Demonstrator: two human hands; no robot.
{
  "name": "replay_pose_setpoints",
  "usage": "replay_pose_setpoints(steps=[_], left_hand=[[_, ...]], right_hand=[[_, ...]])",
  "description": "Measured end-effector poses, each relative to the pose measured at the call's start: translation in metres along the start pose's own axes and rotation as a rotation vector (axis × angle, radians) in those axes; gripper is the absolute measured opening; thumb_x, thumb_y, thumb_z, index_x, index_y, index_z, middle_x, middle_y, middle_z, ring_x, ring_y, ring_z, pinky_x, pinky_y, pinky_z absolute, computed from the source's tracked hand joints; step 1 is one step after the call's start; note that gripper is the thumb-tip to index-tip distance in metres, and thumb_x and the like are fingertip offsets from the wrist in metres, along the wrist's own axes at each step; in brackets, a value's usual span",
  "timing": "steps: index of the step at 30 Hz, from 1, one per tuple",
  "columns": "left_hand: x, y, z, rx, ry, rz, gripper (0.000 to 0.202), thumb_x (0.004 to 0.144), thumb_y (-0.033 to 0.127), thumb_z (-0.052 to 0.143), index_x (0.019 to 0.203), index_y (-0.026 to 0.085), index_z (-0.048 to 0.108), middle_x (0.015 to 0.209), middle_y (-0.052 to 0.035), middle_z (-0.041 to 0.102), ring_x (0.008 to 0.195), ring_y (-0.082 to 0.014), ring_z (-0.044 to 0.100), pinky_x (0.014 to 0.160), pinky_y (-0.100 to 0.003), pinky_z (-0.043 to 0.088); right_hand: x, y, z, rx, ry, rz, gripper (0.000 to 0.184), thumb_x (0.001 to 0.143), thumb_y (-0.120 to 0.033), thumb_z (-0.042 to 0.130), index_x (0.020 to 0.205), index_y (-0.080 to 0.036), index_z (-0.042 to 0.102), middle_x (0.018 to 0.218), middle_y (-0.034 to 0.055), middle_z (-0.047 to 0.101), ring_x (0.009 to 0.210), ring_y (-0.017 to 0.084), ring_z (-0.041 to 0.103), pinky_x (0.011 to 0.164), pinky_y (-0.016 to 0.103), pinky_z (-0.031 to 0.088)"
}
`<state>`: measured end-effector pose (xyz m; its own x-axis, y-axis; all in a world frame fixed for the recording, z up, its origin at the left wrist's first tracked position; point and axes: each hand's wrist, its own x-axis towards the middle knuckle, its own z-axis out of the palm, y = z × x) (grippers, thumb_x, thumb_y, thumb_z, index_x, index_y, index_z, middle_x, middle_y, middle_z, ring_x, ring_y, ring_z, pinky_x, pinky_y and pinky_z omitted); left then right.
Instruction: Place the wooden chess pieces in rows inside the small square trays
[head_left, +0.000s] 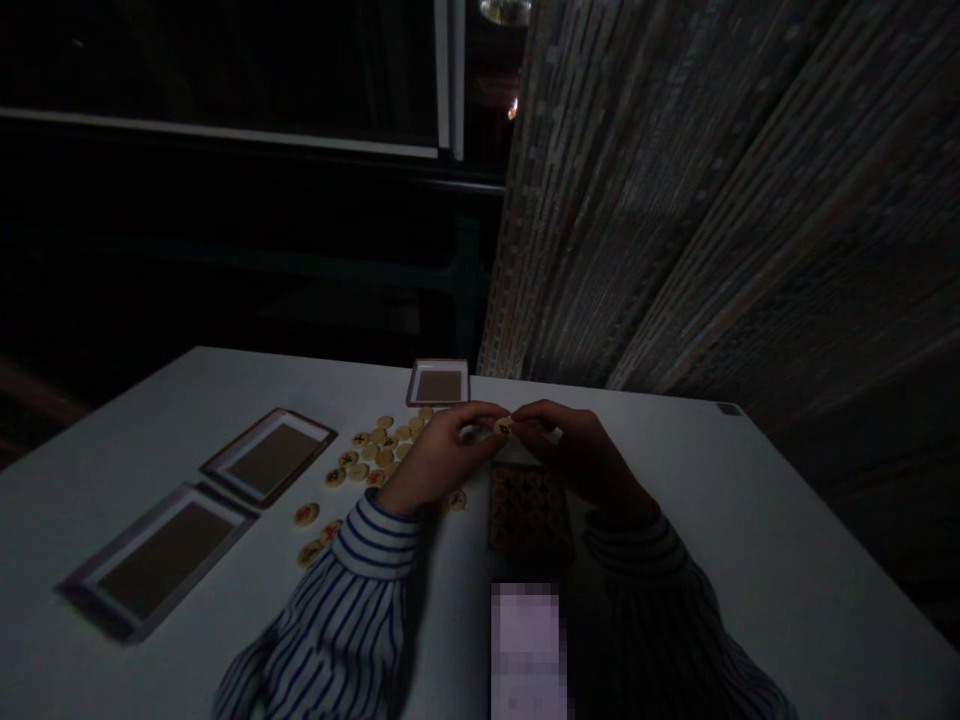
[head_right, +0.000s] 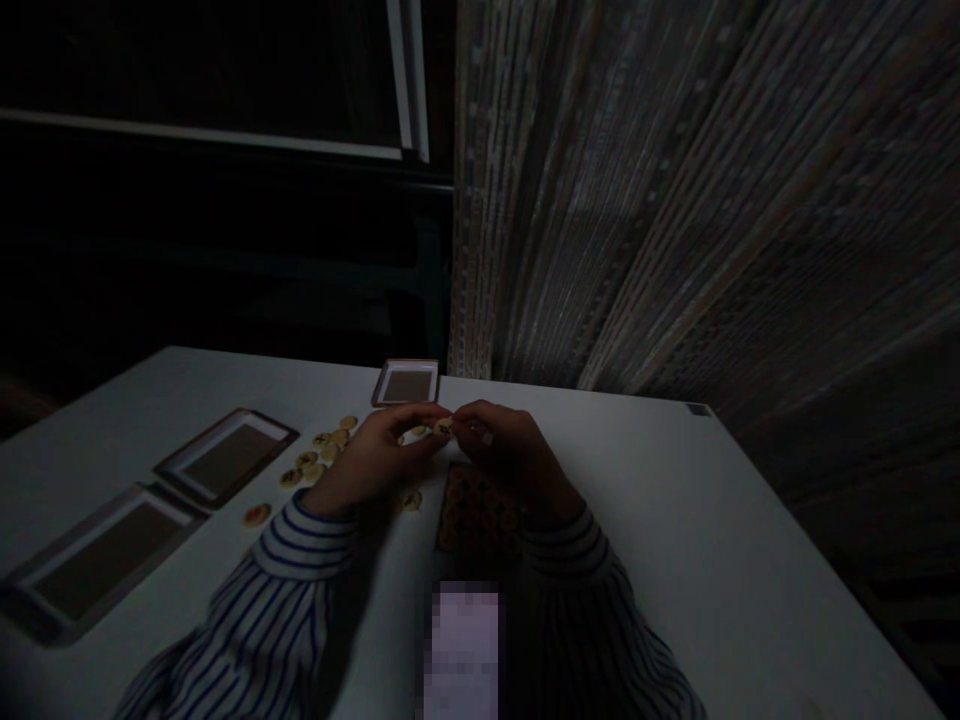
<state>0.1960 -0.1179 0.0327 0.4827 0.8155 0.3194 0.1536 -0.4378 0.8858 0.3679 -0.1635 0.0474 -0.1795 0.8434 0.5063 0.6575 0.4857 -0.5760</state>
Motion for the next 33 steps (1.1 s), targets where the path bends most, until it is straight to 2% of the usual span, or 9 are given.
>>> replay_pose_setpoints(steps=[5,12,24,33], left_hand=[[0.0022,-0.0017,0.0044,-0.169,-0.017,-0.088,0.023,0.072,0.021,0.062,0.094,0.015,0.061,0.089,-0.0053,0.067,0.083,-0.0148,0.061,0.078,-0.030,0.047],[0.0017,0.0021,0.0060,-0.313,0.024,-0.197,0.025,0.069,0.027,0.066,0.090,0.014,0.061,0.080,-0.0039,0.066,0.074,-0.0136,0.061,0.070,-0.027,0.048],[0.0001,0.0056,0.0047,-0.342,0.036,-0.218,0.024,0.071,0.030,0.065,0.088,0.014,0.065,0.085,-0.0055,0.069,0.078,-0.0152,0.062,0.072,-0.028,0.048],[0.0013,0.0037,0.0032,-0.275,0.024,-0.147,0.024,0.075,0.034,0.060,0.088,0.016,0.068,0.091,-0.0060,0.070,0.086,-0.0174,0.062,0.078,-0.030,0.046]], right_hand=[[-0.0011,0.0006,-0.0004,0.043,0.005,0.021,0.013,0.081,-0.025,0.055,0.089,-0.017,0.061,0.080,0.0025,0.069,0.071,0.012,0.063,0.065,0.024,0.048],[-0.0021,0.0007,-0.0001,0.069,-0.022,0.033,0.014,0.081,-0.024,0.054,0.092,-0.017,0.060,0.083,0.0036,0.070,0.073,0.012,0.064,0.065,0.024,0.048],[-0.0036,-0.0019,-0.0010,0.035,-0.060,0.035,0.020,0.082,-0.026,0.053,0.099,-0.016,0.057,0.080,0.0035,0.069,0.069,0.012,0.062,0.064,0.024,0.048],[-0.0065,-0.0058,-0.0021,0.014,-0.057,0.048,0.021,0.082,-0.025,0.052,0.101,-0.017,0.057,0.078,0.0021,0.069,0.067,0.011,0.062,0.062,0.023,0.047]])
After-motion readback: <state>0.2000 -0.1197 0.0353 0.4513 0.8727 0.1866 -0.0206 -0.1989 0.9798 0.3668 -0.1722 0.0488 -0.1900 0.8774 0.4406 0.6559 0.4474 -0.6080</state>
